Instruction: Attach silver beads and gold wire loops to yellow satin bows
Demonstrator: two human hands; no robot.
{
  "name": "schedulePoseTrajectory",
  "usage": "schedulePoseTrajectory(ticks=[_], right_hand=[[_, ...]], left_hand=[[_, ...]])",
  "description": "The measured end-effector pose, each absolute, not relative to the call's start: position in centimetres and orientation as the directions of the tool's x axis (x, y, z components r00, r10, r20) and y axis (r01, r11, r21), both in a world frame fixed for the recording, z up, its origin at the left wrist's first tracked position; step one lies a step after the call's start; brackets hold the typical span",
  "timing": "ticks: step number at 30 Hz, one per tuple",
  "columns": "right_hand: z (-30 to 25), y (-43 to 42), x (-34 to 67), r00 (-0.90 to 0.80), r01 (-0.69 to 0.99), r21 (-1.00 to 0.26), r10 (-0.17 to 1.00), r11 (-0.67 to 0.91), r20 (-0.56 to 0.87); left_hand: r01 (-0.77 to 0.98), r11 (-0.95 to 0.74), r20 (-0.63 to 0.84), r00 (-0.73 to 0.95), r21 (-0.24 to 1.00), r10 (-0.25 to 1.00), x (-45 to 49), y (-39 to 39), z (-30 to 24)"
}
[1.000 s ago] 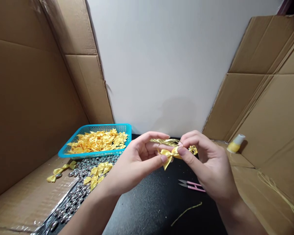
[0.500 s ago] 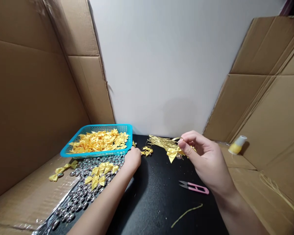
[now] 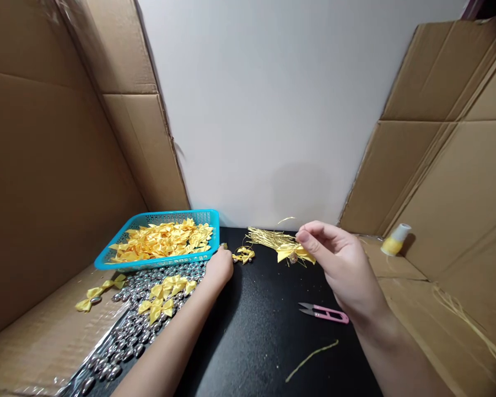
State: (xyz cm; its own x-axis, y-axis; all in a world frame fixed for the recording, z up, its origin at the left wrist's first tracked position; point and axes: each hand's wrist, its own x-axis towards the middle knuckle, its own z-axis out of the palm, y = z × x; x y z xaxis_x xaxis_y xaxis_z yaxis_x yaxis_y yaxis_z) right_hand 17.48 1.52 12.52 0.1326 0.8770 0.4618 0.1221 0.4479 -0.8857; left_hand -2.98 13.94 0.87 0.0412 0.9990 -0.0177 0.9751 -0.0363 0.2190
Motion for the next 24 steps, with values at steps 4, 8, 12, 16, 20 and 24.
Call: schedulePoseTrajectory(ticks=[4,8,12,16,20,24], right_hand=[[12.7,1.5,17.6,0.133,0.043,-0.890,0.880,0.455,0.456],[12.7,1.3,17.6,0.106,-0.006,-0.884,0.880,0.467,0.464],[12.9,0.9,17.5,0.081,0.005,-0.867,0.864,0.498,0.497],[13.1,0.7,17.3,0.077,0.032,-0.866,0.863,0.499,0.500],[13.0,0.6,17.2,0.064,0.031,-0.871,0.869,0.490,0.491],[12.9,0.7,17.2,0.039,-0.010,-0.876,0.876,0.482,0.481]], left_hand=[[0.938,-0.129,0.098,0.102,0.323,0.990,-2.5,13.8,2.3],[0.852,-0.248,0.268,0.133,0.461,0.954,-2.3,12.8,5.1],[0.713,-0.308,0.394,0.048,0.630,0.918,-2.1,10.9,8.2],[0.031,-0.334,0.333,0.034,0.942,0.942,-1.5,8.5,10.6],[-0.403,-0.001,0.123,0.277,0.915,0.953,-0.6,6.4,11.8],[-0.528,0.256,0.056,0.503,0.810,0.862,0.4,5.0,12.0]])
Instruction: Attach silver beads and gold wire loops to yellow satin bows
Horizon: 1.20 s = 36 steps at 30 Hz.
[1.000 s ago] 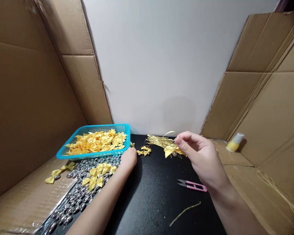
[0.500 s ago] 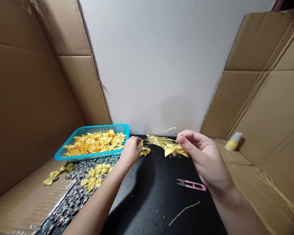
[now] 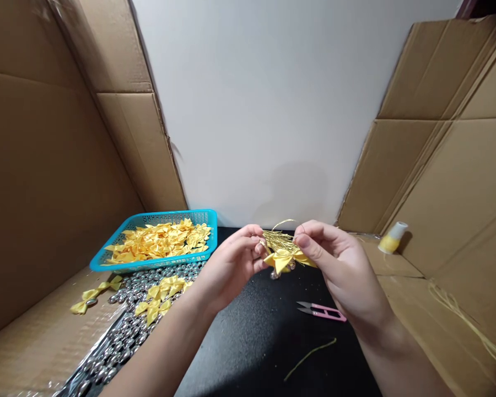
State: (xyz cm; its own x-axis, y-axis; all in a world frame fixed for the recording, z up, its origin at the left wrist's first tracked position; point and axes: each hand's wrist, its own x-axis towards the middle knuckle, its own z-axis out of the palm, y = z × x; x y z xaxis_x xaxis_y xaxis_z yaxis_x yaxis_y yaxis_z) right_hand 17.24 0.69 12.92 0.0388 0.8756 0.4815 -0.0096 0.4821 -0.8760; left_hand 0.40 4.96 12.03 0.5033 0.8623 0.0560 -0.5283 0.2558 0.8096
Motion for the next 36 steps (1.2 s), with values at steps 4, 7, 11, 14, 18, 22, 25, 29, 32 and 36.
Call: schedulePoseTrajectory(ticks=[4,7,11,14,18,22,25,29,32,36], right_hand=[[12.8,0.8,17.4,0.108,-0.065,-0.878,0.878,0.474,0.466],[12.6,0.9,17.4,0.144,-0.102,-0.883,0.885,0.458,0.442],[12.5,1.2,17.2,0.113,-0.178,-0.883,0.901,0.434,0.420],[12.4,1.4,17.1,0.049,-0.228,-0.881,0.909,0.414,0.414],[12.2,1.1,16.6,-0.141,-0.071,-0.953,0.943,0.293,0.300],[12.1,0.6,15.9,-0.110,0.182,-0.933,0.950,0.309,0.293],[11.8,0.8,15.9,-0.084,0.206,-0.911,0.934,0.357,0.347],[11.3,1.9,16.5,-0.234,-0.001,-0.958,0.931,0.288,0.280],[11.0,2.8,17.0,-0.339,-0.176,-0.965,0.909,0.194,0.244],[10.8,2.7,16.9,-0.278,-0.179,-0.945,0.907,0.276,0.317]], left_hand=[[-0.639,0.348,0.067,0.532,0.686,0.844,1.0,3.9,12.3],[-0.698,0.337,0.021,0.450,0.632,0.893,1.1,3.3,12.6],[-0.707,0.247,-0.032,0.303,0.663,0.953,1.1,2.7,13.0],[-0.673,0.122,0.038,0.218,0.730,0.975,1.2,2.4,13.1],[-0.590,-0.041,0.167,0.161,0.806,0.973,1.1,1.9,13.3],[-0.546,-0.107,0.236,0.172,0.831,0.956,0.8,1.6,13.4],[-0.533,-0.097,0.249,0.222,0.840,0.943,0.5,1.7,13.4],[-0.548,-0.033,0.254,0.332,0.836,0.908,0.2,1.8,13.5],[-0.557,-0.010,0.270,0.387,0.831,0.882,0.1,1.7,13.6],[-0.533,-0.109,0.332,0.343,0.839,0.879,0.2,1.5,13.7]])
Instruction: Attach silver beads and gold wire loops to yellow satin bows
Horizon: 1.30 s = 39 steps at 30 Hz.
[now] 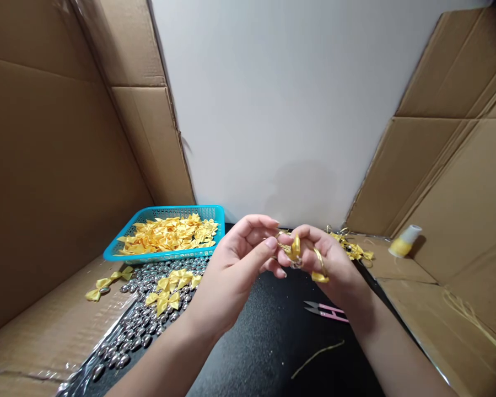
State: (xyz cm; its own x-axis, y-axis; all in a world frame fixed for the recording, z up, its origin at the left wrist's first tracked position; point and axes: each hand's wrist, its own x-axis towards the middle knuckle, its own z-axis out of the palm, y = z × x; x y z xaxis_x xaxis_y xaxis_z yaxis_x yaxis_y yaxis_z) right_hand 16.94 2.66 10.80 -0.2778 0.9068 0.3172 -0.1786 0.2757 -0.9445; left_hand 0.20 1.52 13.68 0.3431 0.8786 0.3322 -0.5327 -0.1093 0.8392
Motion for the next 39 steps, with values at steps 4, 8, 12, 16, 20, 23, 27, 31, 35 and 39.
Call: schedulePoseTrajectory(ticks=[4,8,12,16,20,23,27,31,35,39], right_hand=[[10.9,1.7,16.3,-0.129,0.193,-0.869,0.890,0.456,0.438],[11.0,1.6,15.8,-0.295,-0.023,-0.915,0.872,0.403,0.391],[11.4,1.8,16.0,-0.291,-0.111,-0.936,0.889,0.335,0.353],[11.7,1.6,16.2,-0.238,-0.038,-0.945,0.916,0.324,0.323],[12.0,1.0,16.0,-0.176,-0.004,-0.946,0.931,0.324,0.319],[12.2,0.6,15.8,-0.159,0.033,-0.939,0.930,0.341,0.332],[12.4,0.3,15.8,-0.118,0.110,-0.916,0.920,0.386,0.374],[12.2,0.0,16.0,-0.108,0.166,-0.894,0.909,0.416,0.403],[12.3,-0.2,16.1,-0.134,0.173,-0.894,0.909,0.413,0.394],[12.5,-0.2,16.1,-0.152,0.195,-0.880,0.900,0.433,0.409]], left_hand=[[-0.506,-0.157,0.373,0.360,0.848,0.855,0.1,1.3,13.5],[-0.506,-0.099,0.339,0.410,0.857,0.847,-0.1,1.3,13.6],[-0.507,-0.057,0.274,0.365,0.860,0.890,-0.4,1.4,13.8],[-0.513,-0.021,0.197,0.290,0.858,0.936,-0.3,1.7,14.0],[-0.493,-0.012,0.157,0.254,0.870,0.955,-0.1,2.0,13.8],[-0.432,-0.072,0.195,0.249,0.899,0.948,0.0,2.2,13.5],[-0.239,-0.322,0.377,0.236,0.916,0.896,-0.1,1.9,13.5],[-0.029,-0.535,0.530,0.194,0.844,0.826,-0.2,1.4,13.9],[0.025,-0.559,0.538,0.241,0.829,0.808,-0.4,1.1,14.2],[0.077,-0.576,0.541,0.264,0.814,0.799,-0.5,0.9,14.4]])
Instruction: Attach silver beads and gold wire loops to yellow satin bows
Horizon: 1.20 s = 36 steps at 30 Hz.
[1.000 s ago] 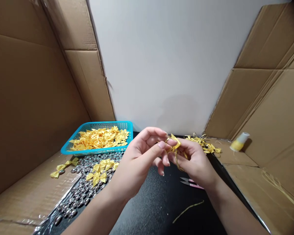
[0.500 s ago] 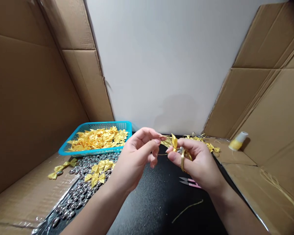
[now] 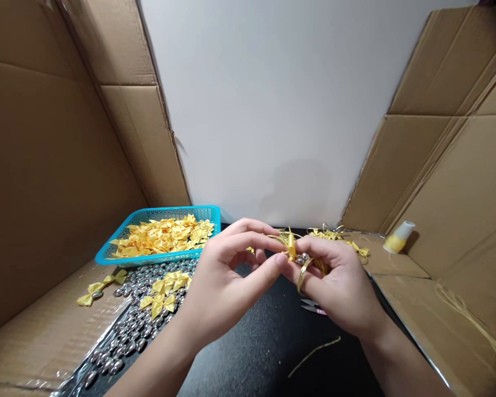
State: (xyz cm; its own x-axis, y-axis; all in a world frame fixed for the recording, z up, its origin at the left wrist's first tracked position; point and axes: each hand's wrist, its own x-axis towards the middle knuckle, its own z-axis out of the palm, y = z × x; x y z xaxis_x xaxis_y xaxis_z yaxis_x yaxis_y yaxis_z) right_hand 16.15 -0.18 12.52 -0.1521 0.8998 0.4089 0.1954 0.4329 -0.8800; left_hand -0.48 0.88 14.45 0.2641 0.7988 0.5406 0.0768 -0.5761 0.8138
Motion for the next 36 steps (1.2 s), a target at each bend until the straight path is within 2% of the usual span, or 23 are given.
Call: schedulePoseTrajectory(ticks=[8,15,19,22,24,26,28,30,32,36], right_hand=[[12.0,0.3,16.3,-0.177,0.165,-0.899,0.908,0.407,0.379],[12.4,1.0,16.4,-0.238,0.013,-0.945,0.919,0.326,0.314],[11.3,3.0,16.7,-0.274,-0.006,-0.961,0.924,0.275,0.266],[8.6,6.0,17.2,-0.189,0.045,-0.994,0.978,0.098,0.088],[6.0,8.1,17.4,-0.047,0.106,-0.993,0.998,-0.045,-0.050],[3.3,9.8,17.2,0.019,0.149,-0.980,0.991,-0.135,-0.134],[0.9,11.2,16.4,0.051,0.195,-0.957,0.977,-0.215,-0.209],[-1.0,12.4,15.1,0.074,0.234,-0.942,0.971,-0.239,-0.228],[-2.3,13.8,13.6,0.118,0.273,-0.939,0.976,-0.211,-0.186],[-3.6,17.1,10.1,0.216,0.374,-0.921,0.976,-0.109,-0.027]], left_hand=[[0.199,-0.630,0.567,0.295,0.751,0.769,-0.6,1.1,14.5],[0.273,-0.614,0.498,0.390,0.740,0.774,-0.9,1.1,14.0],[0.362,-0.579,0.441,0.398,0.731,0.805,-0.9,2.9,13.4],[0.508,-0.440,0.283,0.357,0.740,0.890,-1.2,6.4,11.3],[0.634,-0.193,-0.026,0.319,0.748,0.947,-1.5,9.1,9.0],[0.682,-0.070,-0.214,0.323,0.728,0.922,-1.9,11.4,6.4],[0.716,0.014,-0.327,0.301,0.698,0.896,-2.2,13.0,4.1],[0.734,0.084,-0.392,0.259,0.674,0.883,-2.4,13.9,2.4],[0.734,0.142,-0.417,0.207,0.664,0.885,-2.7,14.5,1.2],[0.677,0.211,-0.352,0.075,0.705,0.933,-3.2,15.7,-0.3]])
